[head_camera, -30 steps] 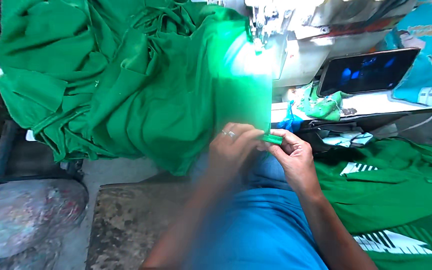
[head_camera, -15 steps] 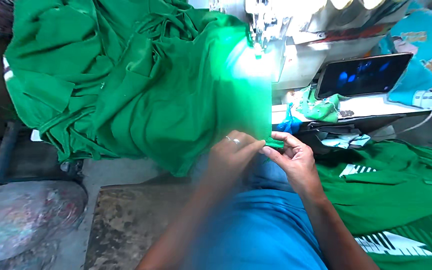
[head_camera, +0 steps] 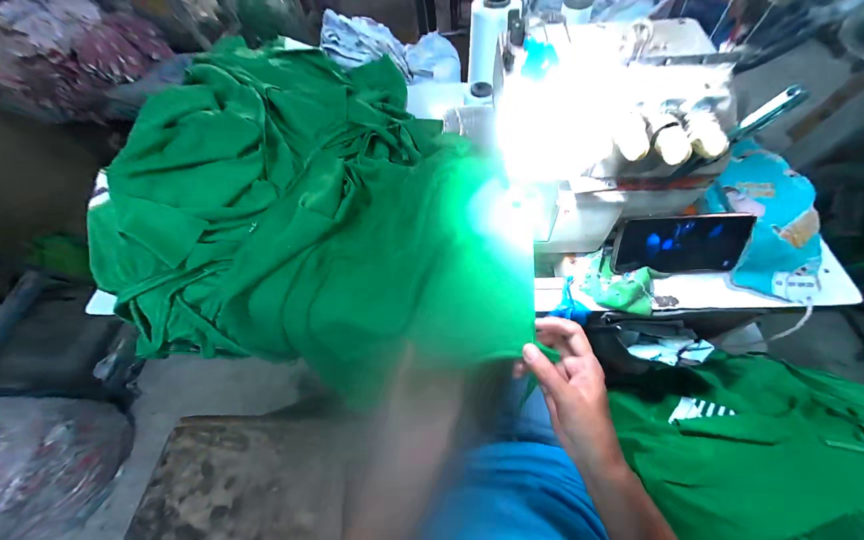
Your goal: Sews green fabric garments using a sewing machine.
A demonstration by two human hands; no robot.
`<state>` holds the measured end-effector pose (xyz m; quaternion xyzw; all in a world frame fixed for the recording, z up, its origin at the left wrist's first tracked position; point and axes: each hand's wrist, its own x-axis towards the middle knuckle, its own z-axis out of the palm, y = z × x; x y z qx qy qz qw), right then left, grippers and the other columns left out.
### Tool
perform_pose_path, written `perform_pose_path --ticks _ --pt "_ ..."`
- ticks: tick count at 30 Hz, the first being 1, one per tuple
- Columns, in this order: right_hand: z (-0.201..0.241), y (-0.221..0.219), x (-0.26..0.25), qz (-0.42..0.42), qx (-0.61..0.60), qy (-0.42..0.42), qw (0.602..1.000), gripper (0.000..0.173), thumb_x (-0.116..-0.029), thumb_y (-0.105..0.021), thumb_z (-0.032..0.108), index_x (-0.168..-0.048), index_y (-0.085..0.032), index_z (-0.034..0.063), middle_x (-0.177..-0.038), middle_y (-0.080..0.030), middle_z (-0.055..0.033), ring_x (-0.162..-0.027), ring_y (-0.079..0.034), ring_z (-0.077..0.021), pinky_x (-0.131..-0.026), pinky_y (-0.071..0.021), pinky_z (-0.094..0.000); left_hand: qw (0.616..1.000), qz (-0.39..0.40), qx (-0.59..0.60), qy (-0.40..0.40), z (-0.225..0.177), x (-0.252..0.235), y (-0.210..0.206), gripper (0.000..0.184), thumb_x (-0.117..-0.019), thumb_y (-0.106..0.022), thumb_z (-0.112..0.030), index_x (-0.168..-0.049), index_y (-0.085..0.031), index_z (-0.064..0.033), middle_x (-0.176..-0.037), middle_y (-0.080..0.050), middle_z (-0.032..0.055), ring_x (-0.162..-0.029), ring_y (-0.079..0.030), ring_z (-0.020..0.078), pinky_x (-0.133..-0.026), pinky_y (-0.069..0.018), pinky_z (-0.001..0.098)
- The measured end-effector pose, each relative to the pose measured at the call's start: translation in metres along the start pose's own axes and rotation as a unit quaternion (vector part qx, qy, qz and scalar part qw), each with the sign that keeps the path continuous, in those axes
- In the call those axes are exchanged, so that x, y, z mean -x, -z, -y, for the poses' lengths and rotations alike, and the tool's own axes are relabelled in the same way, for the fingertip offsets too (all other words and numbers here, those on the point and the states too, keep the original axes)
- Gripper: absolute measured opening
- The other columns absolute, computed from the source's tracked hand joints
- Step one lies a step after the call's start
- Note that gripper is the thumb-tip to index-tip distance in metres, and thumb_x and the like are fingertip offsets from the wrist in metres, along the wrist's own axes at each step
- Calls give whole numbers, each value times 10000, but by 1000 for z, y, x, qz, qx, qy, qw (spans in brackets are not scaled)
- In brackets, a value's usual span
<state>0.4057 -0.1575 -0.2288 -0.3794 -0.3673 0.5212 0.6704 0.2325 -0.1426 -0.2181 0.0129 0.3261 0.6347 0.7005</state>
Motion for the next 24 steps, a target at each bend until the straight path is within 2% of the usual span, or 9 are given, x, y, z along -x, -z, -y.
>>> perform_pose_path --ticks 2,6,10,13,15,17,19,22,24 --pt "-5 2 10 -16 107 70 992 262 -964 -655 32 -1214 -580 40 -1053 -689 -50 -795 -696 -133 -715 -627 -283 976 -30 -142 -163 -12 21 6 207 -1101 -397 -146 -1216 -546 -61 -1053 -733 56 -967 -730 152 -872 -615 312" --pt "-8 -2 7 -27 151 109 982 148 -972 -660 66 -1093 -741 94 -1023 -716 -8 -810 -693 -86 -752 -614 -223 890 -3 -315 -330 -28 30 27 265 -1049 -587 -283 -1245 -548 -109 -1083 -755 -16 -959 -749 156 -858 -639 357" --pt "-6 -2 -30 -25 177 125 976 167 -961 -648 21 -1102 -733 -7 -1009 -739 -55 -780 -702 -101 -720 -619 -230 857 45 -379 -346 -40 12 26 318 -1054 -560 -370 -1265 -564 -131 -1117 -748 -22 -991 -745 172 -875 -637 370" --pt "2 -5 -62 -32 202 123 971 188 -954 -651 16 -1115 -728 -44 -1039 -739 -74 -775 -708 -91 -709 -626 -223 805 19 -477 -353 -59 -5 8 393 -1077 -521 -337 -1305 -488 -19 -1116 -709 -77 -1035 -707 73 -934 -609 310" --pt "7 -8 -81 -33 238 137 961 193 -960 -655 40 -1122 -732 -29 -963 -730 -55 -753 -703 -77 -691 -623 -213 749 15 -580 -320 -91 -17 -7 499 -1060 -533 -401 -1286 -534 44 -1105 -700 -63 -1031 -689 28 -943 -592 273" --pt "9 -12 -97 -43 287 160 944 196 -964 -658 80 -1131 -739 18 -908 -732 -27 -723 -699 -71 -670 -618 -221 667 82 -706 -223 -140 -27 -16 566 -1046 -477 -545 -1228 -660 -41 -1125 -745 -37 -1005 -727 84 -878 -620 304" --pt "13 -16 -110 -67 352 176 917 185 -966 -665 126 -1122 -752 80 -880 -735 5 -673 -676 -40 -624 -595 -214 592 160 -774 -158 -178 -36 -30 491 -1051 -476 -510 -1218 -727 -122 -1162 -755 -21 -955 -751 118 -757 -646 301" --pt "21 -18 -117 -83 411 157 894 171 -974 -682 194 -1117 -762 142 -890 -723 33 -646 -613 -7 -604 -527 -212 549 133 -748 -348 -159 -33 -64 299 -1023 -597 -337 -1034 -733 -71 -971 -757 7 -767 -725 75 -651 -617 265" --pt "23 -18 -118 -69 402 146 901 169 -987 -675 200 -1130 -749 148 -881 -708 41 -630 -599 2 -580 -513 -190 511 190 -692 -473 -117 -39 -88 236 -1031 -616 -226 -1091 -691 -11 -1100 -694 62 -985 -680 85 -867 -583 274"
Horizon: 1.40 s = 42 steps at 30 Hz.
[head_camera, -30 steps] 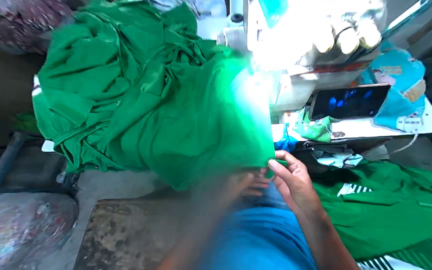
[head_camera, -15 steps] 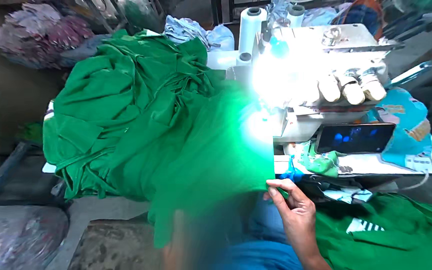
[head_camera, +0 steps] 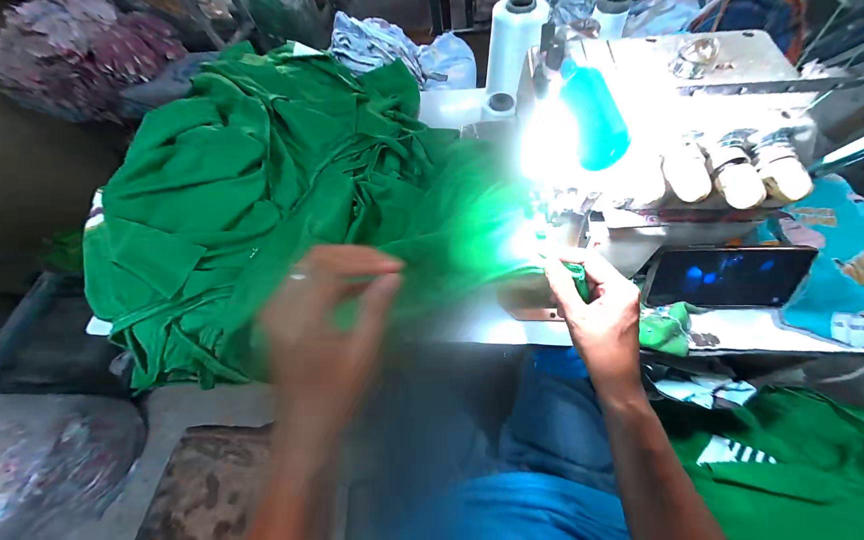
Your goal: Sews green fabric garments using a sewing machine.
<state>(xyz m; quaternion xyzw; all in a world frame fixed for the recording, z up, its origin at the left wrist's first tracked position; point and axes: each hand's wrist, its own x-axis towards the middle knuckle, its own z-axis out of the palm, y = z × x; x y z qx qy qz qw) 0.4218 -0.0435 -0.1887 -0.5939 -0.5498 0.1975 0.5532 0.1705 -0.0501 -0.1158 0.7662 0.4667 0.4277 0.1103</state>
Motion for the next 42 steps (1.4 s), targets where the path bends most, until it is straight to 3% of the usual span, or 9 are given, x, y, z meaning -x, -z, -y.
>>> perform_pose_path --ticks 3,6,10,17,23,33,36,40,42 --pt "-3 6 1 25 -11 2 1000 171 -1001 -663 201 -1146 -736 149 -935 -708 34 -702 -624 -2 -624 -522 -187 987 18 26 -158 -19 -19 -65 205 -988 -667 -138 -1122 -740 -1 -1185 -703 143 -1167 -653 208 -1027 -522 331" --pt "-9 16 0 39 9 59 997 236 -993 -669 160 -1218 -738 139 -1143 -700 0 -1002 -648 -41 -859 -537 -225 982 52 -3 -182 -6 -31 -98 210 -961 -702 -164 -1119 -762 -40 -1117 -713 125 -1094 -656 244 -953 -531 355" --pt "-18 32 2 -28 117 156 980 258 -974 -686 115 -1219 -706 36 -1259 -644 -123 -1176 -628 -158 -997 -529 -302 979 70 -38 -187 1 -37 -102 184 -960 -703 -164 -1096 -778 -67 -1071 -700 126 -1030 -646 262 -888 -530 375" --pt "-16 30 -9 16 207 289 934 207 -999 -649 120 -1168 -762 80 -1249 -680 -138 -1213 -598 -308 -1030 -469 -435 975 57 -56 -208 -1 -36 -103 146 -964 -686 -139 -1045 -788 -72 -1060 -699 124 -1012 -647 265 -865 -528 378" --pt "-27 27 -9 -10 218 348 912 255 -975 -633 15 -1165 -778 103 -1141 -727 -113 -1097 -643 -288 -968 -473 -427 960 49 -75 -267 7 -31 -104 200 -1001 -635 -141 -1105 -779 -49 -1138 -734 115 -1123 -674 261 -1066 -478 430" --pt "-23 27 -5 2 252 333 909 253 -988 -621 38 -1183 -768 105 -1092 -685 -147 -1047 -630 -299 -931 -474 -432 962 63 -71 -256 4 -30 -103 230 -1014 -609 -182 -1116 -776 -60 -1120 -743 97 -1132 -684 250 -1136 -420 502" --pt "-21 26 -10 11 298 295 908 243 -996 -590 38 -1172 -753 78 -1111 -677 -184 -1041 -629 -360 -890 -480 -494 964 100 -101 -225 7 -35 -104 289 -1037 -555 -216 -1182 -761 -75 -1225 -726 92 -1261 -625 280 -1164 -366 546" --pt "-15 22 -11 26 352 225 908 373 -999 -581 49 -1363 -659 73 -1187 -633 -224 -1056 -615 -403 -849 -494 -516 964 152 -159 -150 -2 -53 -107 375 -1065 -467 -253 -1312 -703 -97 -1409 -639 68 -1410 -493 319 -1179 -281 627" --pt "-20 23 -1 34 341 205 917 370 -1012 -583 83 -1377 -645 78 -1200 -628 -213 -1052 -619 -391 -850 -509 -508 967 159 -162 -116 -2 -62 -109 368 -1059 -465 -217 -1316 -702 -103 -1428 -631 47 -1415 -492 313 -1168 -310 610"
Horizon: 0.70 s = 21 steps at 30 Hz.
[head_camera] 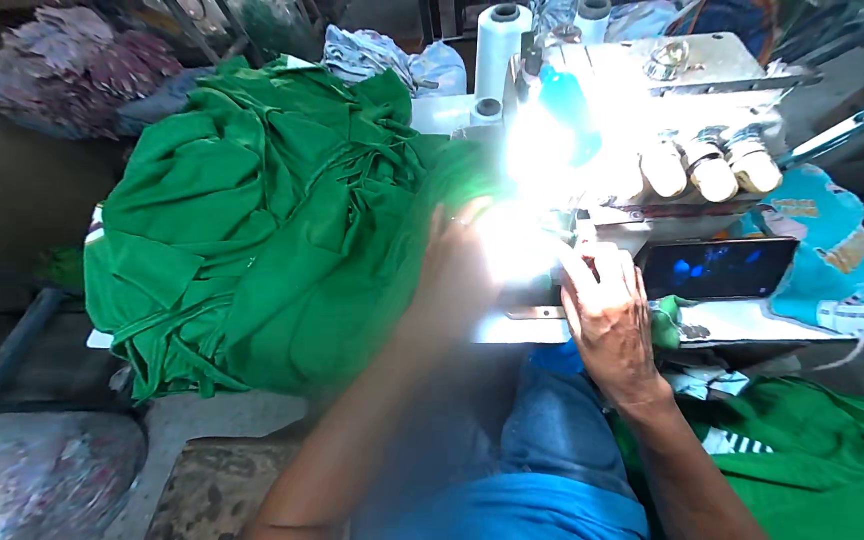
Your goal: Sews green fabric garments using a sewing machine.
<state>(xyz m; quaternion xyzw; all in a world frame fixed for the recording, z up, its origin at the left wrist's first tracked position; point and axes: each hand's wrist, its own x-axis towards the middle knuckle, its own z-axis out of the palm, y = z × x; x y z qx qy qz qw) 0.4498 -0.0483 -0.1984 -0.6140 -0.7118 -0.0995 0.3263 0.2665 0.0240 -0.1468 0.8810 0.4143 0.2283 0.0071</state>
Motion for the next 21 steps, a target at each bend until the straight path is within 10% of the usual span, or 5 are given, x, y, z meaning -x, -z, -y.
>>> perform_pose_path --ticks 5,12,18,21 --pt "3 -6 36 14 -57 -25 998 365 -1024 -571 144 -1377 -648 92 -1142 -673 -167 -1045 -651 -334 -901 -529 -469 999 -29 -15 36 14 -7 0 336 -1078 -468 -218 -1280 -717 -116 -1408 -646 6 -1341 -570 238 -1076 -476 425" --pt "17 -7 52 21 -167 -20 986 368 -1029 -589 195 -1365 -642 56 -1100 -721 -120 -1001 -695 -237 -903 -567 -368 997 -52 -14 62 -1 36 21 249 -1019 -594 -110 -1225 -722 -56 -1397 -587 135 -1252 -549 373 -956 -514 497" --pt "37 -4 32 63 -378 -22 924 533 -1080 -498 359 -1501 -475 33 -1264 -674 -91 -1153 -649 -109 -1016 -531 -290 986 -95 117 73 -21 72 6 216 -980 -637 -68 -1168 -744 -76 -1231 -588 122 -927 -628 174 -783 -566 305" --pt "39 -3 22 83 -447 -62 888 590 -1081 -397 497 -1485 -529 89 -1336 -637 -51 -1191 -606 -53 -1026 -503 -270 970 -34 242 13 -41 94 -15 187 -984 -654 -122 -1125 -754 -48 -1314 -605 173 -1072 -663 198 -919 -566 304"
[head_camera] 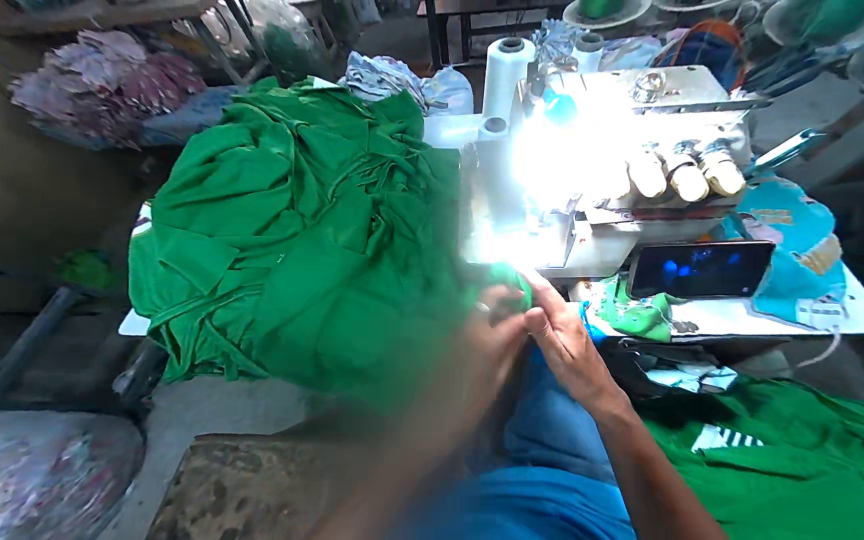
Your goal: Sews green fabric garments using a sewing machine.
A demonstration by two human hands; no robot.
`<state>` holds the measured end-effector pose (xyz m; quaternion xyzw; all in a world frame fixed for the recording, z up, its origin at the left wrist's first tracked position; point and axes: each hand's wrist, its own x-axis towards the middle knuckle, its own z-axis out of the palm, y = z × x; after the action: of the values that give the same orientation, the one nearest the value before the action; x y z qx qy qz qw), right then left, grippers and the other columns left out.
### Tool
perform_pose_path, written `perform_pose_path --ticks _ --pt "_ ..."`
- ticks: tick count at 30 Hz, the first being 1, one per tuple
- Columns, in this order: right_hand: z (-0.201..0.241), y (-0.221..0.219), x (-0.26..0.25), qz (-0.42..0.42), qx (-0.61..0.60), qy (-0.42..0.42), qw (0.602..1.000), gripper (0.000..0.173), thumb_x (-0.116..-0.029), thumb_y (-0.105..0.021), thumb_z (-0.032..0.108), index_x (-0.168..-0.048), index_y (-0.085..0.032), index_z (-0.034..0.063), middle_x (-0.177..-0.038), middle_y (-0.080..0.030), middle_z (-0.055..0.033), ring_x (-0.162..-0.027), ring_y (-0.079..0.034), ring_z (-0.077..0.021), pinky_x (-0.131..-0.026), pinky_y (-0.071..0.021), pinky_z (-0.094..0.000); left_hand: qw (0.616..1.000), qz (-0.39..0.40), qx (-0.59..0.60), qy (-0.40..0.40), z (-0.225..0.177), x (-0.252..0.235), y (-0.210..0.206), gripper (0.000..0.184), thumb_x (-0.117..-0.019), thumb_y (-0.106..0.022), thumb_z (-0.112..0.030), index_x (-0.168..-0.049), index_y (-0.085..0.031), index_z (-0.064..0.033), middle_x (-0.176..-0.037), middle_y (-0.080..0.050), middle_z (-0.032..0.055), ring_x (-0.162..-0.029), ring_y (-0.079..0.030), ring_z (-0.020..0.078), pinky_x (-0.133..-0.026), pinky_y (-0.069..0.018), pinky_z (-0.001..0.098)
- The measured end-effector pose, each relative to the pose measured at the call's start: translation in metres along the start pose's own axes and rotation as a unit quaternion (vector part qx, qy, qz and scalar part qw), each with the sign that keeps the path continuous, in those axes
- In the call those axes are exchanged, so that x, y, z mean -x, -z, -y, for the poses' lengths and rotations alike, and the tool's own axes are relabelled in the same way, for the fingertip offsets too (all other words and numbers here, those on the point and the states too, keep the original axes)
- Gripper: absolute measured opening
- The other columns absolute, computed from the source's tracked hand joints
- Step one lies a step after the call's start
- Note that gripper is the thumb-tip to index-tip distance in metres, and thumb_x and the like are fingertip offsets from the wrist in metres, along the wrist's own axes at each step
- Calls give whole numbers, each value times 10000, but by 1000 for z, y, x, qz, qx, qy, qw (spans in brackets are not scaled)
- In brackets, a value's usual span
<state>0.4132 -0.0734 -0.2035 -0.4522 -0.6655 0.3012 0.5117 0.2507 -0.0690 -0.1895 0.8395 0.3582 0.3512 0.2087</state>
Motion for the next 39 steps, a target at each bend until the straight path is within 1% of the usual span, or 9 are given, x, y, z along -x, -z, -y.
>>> perform_pose_path --ticks 2,4,7,10,16,20,25,31,39 --pt "-12 9 -5 -102 -10 -30 994 327 -1068 -506 309 -1164 -745 109 -1072 -714 9 -965 -659 -41 -842 -554 -255 997 45 53 -29 -4 3 -1 239 -1008 -636 -161 -1191 -749 -56 -1378 -616 165 -1220 -640 205 -1046 -518 304" --pt "-33 25 -9 -184 -19 -48 982 163 -1024 -603 144 -1038 -757 91 -969 -726 19 -855 -673 -49 -765 -570 -249 998 12 49 -47 -4 -2 10 240 -1037 -594 -179 -1200 -743 -83 -1336 -657 77 -1224 -633 152 -1037 -532 314" --pt "-38 43 -5 -196 -60 -47 978 238 -1028 -556 39 -1229 -684 51 -1220 -703 -33 -1095 -670 -106 -939 -567 -298 995 -90 16 -44 -1 -15 37 223 -1042 -562 -126 -1167 -718 -27 -1204 -701 76 -1142 -660 150 -999 -549 333" --pt "-24 50 6 -192 -108 -64 973 278 -1034 -509 15 -1251 -678 49 -1263 -690 -42 -1124 -662 -127 -931 -567 -305 990 -143 -15 -17 8 -20 49 247 -1063 -514 -125 -1179 -684 11 -1153 -705 103 -1068 -668 150 -952 -544 314" --pt "-21 60 24 -213 -206 -98 950 321 -1032 -510 4 -1318 -635 76 -1225 -684 -23 -1012 -679 -94 -809 -588 -249 991 -107 -78 -26 38 -11 38 219 -1031 -585 -110 -1203 -689 -24 -1196 -707 90 -1097 -657 198 -948 -532 333" --pt "-24 67 30 -231 -259 -113 931 343 -1037 -491 -5 -1351 -610 67 -1231 -677 -45 -1072 -681 -138 -896 -598 -320 987 -64 -149 -12 64 -1 27 359 -923 -759 -276 -1204 -708 -58 -1201 -675 142 -1137 -616 331 -951 -497 502" --pt "-24 77 31 -245 -262 -105 928 302 -1053 -498 49 -1316 -642 84 -1202 -695 -20 -1068 -688 -125 -912 -599 -322 981 -8 -192 32 84 -1 39 243 -966 -709 -245 -1082 -729 -32 -1226 -650 173 -1135 -594 399 -934 -478 583" --pt "-24 93 22 -312 -211 -74 923 253 -1013 -562 -5 -1202 -710 75 -1115 -727 12 -976 -704 -93 -867 -603 -284 986 36 -164 4 87 -28 110 216 -958 -727 -245 -976 -697 -32 -893 -658 128 -736 -615 251 -682 -524 443" --pt "-37 96 21 -358 -164 -48 918 253 -1006 -572 -6 -1221 -691 54 -1136 -721 17 -991 -694 -82 -875 -590 -271 988 -26 -152 -29 69 -77 136 124 -983 -671 -138 -1036 -740 -49 -1036 -683 110 -913 -656 165 -858 -538 318"
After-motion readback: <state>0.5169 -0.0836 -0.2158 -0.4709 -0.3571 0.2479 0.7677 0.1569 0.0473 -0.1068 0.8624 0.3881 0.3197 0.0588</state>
